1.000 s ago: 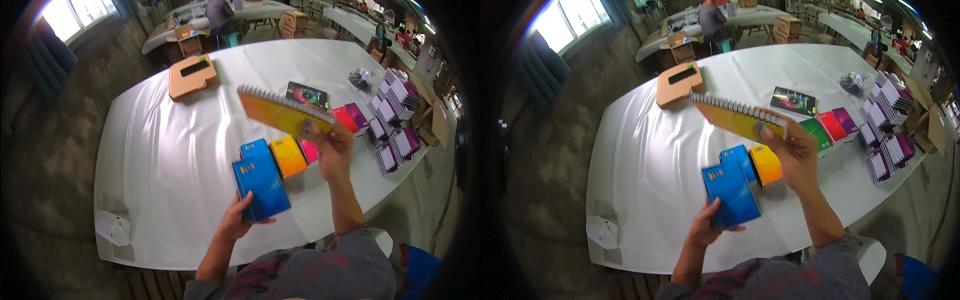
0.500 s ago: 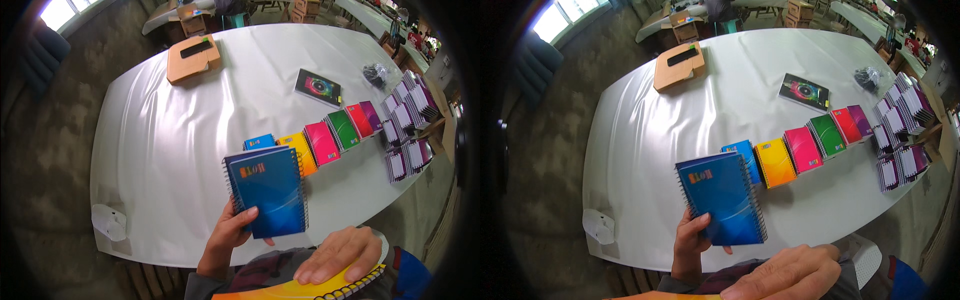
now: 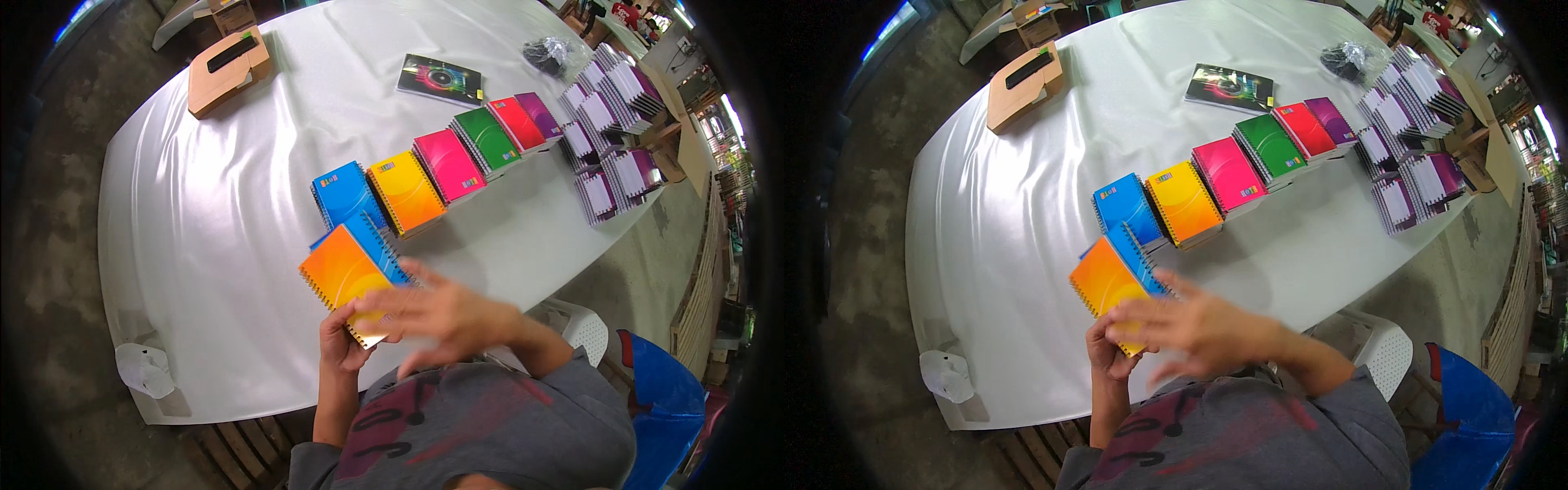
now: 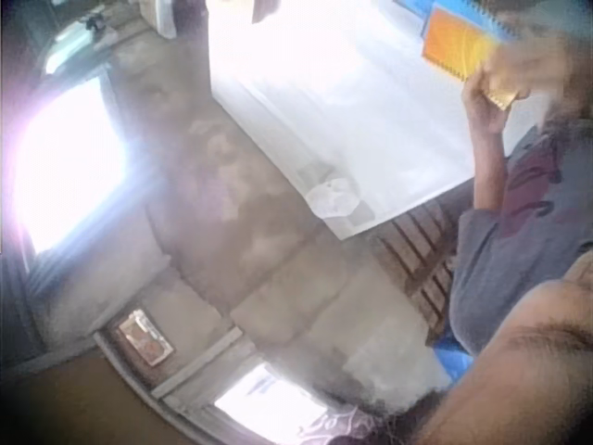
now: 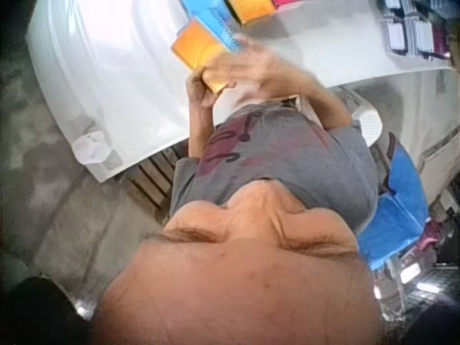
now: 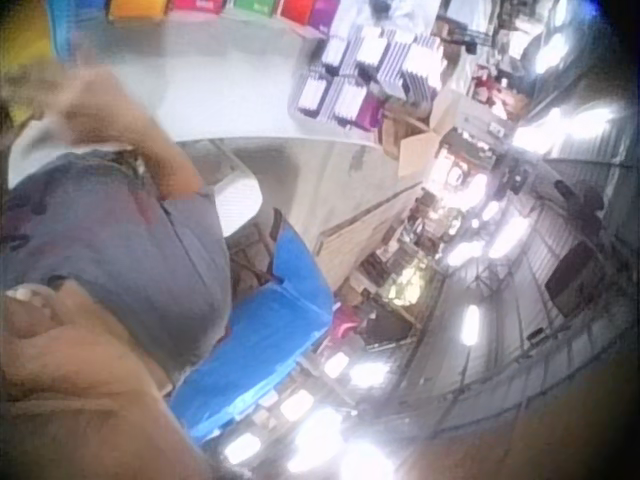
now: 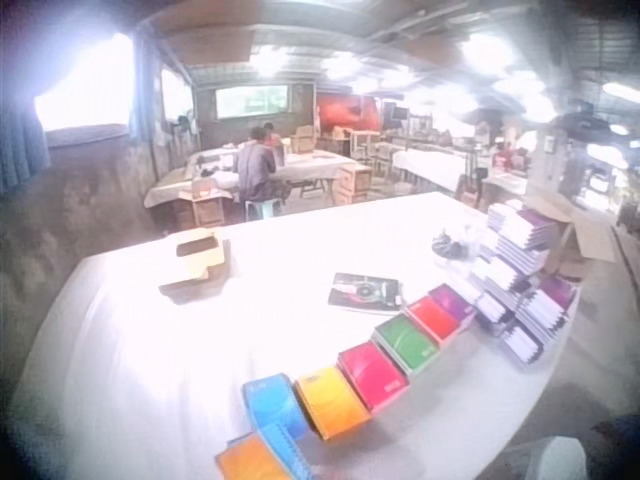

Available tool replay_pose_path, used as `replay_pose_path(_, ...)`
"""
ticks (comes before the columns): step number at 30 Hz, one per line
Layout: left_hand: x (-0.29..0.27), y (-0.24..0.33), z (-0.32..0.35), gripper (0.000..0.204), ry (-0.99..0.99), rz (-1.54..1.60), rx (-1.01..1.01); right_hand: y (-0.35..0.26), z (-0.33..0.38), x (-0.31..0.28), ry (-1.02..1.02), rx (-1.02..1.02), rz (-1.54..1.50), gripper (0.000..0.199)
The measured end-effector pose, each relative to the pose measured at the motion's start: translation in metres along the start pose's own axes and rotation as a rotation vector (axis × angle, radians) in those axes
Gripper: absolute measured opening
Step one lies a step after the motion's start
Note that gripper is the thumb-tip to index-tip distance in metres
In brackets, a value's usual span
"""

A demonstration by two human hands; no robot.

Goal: The person repeatedly picks up small spiral-bound notebooks from a table, briefly opens them, and places them into color-matched stacks. The person handles notebooks of various colors, including blue, yellow, pink, green, red, and purple, and arranges them into neat piles on a white-covered table.

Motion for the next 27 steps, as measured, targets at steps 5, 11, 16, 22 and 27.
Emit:
replay_pose_path(5,0.001,-0.019,-0.003,0.041,0.268,-0.242,-0.084,0.151,0.038,-0.041,0.097,0.424,0.53,0.056)
replay_pose_path(11,-0.004,-0.017,-0.015,0.04,0.297,-0.486,-0.013,0.216,0.09,-0.006,0.181,0.408,0.714,0.051)
replay_pose_path(16,-0.016,-0.02,-0.025,0.043,0.298,-0.47,-0.012,0.223,0.078,-0.025,0.152,0.413,0.468,0.04)
replay_pose_path(22,-0.007,-0.03,-0.032,0.05,0.255,-0.562,-0.023,0.239,0.073,-0.076,0.281,0.63,-0.073,0.03)
replay_pose_path(27,0.02,-0.051,-0.04,0.065,0.165,-0.39,-0.063,0.189,0.075,-0.116,0.719,0.307,-0.811,0.021)
Point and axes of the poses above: each hand's wrist, its own z-axis away from the middle knuckle, its own x-axis out of the palm, y = z × x, the point moved 9 cm from there along -z, towards the middle knuckle, and after that the axes turned 2 degrees about -z, right-handed, at the moved point
